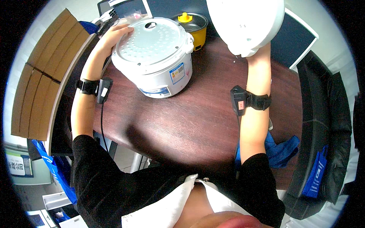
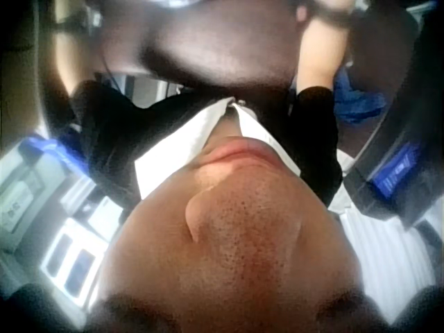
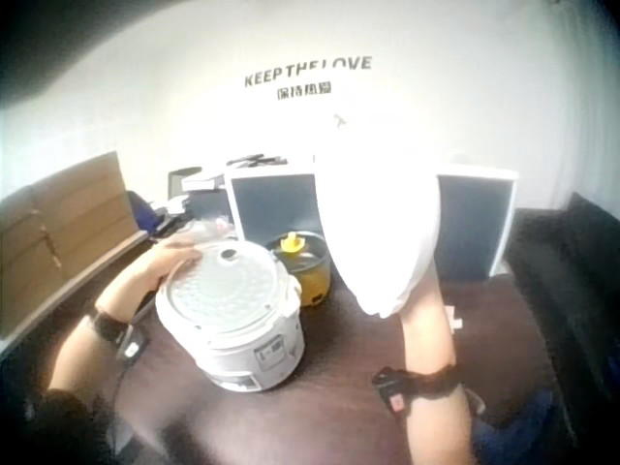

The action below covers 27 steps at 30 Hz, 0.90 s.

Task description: The person assembles a rice cooker by placing the inner pot into the base, attaching the perforated lid, and securing the outer lid. They then use a screwdriver to tighten screws on the lid to complete the assembly.

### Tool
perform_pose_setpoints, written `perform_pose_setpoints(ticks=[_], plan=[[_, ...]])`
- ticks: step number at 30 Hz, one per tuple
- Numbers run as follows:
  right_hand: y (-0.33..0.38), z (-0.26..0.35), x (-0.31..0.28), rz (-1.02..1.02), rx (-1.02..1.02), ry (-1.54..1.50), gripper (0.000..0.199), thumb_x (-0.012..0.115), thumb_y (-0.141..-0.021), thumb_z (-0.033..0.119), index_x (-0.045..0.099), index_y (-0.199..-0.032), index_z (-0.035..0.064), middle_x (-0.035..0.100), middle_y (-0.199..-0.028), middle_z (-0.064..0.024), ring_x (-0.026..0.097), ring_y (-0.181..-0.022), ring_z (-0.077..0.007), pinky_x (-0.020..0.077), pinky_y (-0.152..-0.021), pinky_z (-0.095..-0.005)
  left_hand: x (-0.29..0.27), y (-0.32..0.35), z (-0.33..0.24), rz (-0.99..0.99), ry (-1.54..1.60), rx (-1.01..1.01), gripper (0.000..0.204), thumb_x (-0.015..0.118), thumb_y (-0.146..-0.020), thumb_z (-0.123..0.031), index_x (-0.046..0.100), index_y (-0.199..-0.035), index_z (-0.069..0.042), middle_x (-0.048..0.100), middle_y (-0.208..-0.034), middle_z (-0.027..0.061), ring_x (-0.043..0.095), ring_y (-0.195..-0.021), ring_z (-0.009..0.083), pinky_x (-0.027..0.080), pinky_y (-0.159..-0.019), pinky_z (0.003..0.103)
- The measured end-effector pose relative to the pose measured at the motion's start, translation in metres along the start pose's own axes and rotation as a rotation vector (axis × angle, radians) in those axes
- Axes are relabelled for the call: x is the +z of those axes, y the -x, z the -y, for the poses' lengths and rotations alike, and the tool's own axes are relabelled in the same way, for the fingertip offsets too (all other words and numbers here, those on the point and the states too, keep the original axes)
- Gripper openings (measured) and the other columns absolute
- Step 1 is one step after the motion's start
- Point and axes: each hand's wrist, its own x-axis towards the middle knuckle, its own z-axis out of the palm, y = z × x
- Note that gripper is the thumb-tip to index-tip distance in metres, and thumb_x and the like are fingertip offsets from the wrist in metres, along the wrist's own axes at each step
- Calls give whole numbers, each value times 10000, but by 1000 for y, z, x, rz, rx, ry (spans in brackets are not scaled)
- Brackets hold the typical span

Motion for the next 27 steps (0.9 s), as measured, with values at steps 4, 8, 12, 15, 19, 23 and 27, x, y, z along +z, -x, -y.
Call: perform_pose_setpoints(ticks=[4,8,12,15,19,23,27], plan=[[0,1,1,4,4,-9,367,482,-894,-22,531,-1258,-6,619,-1017,-80,560,-747,-93,427,-567,-203,-9,-10,8,105,-152,15,489,608,-927,-277,558,-1295,41,669,-1079,88,620,-883,123,490,-784,227],[1,2,5,9,3,-12,365,485,-894,-19,531,-1256,-7,620,-1018,-81,562,-749,-94,429,-570,-203,-1,-9,12,64,-215,18,439,580,-934,-263,592,-1261,29,677,-1065,98,631,-901,145,491,-823,247],[1,3,8,12,1,-23,364,488,-894,-17,531,-1255,-8,620,-1018,-81,563,-751,-94,430,-573,-203,7,-8,21,39,-328,108,479,578,-908,-279,580,-1292,8,656,-1168,178,653,-1010,210,482,-913,286],[0,3,9,14,3,-24,363,490,-893,-15,531,-1254,-9,620,-1019,-82,564,-752,-94,431,-575,-204,8,-10,17,75,-388,104,507,587,-893,-273,563,-1310,15,638,-1210,207,648,-1058,236,473,-940,293],[0,3,10,21,3,-26,362,493,-893,-13,531,-1253,-10,621,-1019,-82,565,-754,-94,433,-577,-204,14,-2,12,30,-358,93,496,585,-893,-249,562,-1311,19,643,-1196,207,648,-1045,236,475,-937,291],[-3,4,13,26,0,-38,360,496,-893,-10,531,-1252,-11,621,-1020,-82,566,-755,-95,434,-580,-204,10,1,14,32,-147,79,450,579,-904,-217,582,-1291,12,665,-1145,166,649,-993,200,485,-903,283],[-10,2,14,14,-5,-60,359,498,-893,-8,531,-1250,-12,622,-1021,-83,568,-757,-95,435,-583,-205,-8,14,38,-92,279,84,375,570,-934,-233,633,-1228,-9,681,-1118,104,637,-990,160,491,-853,259]])
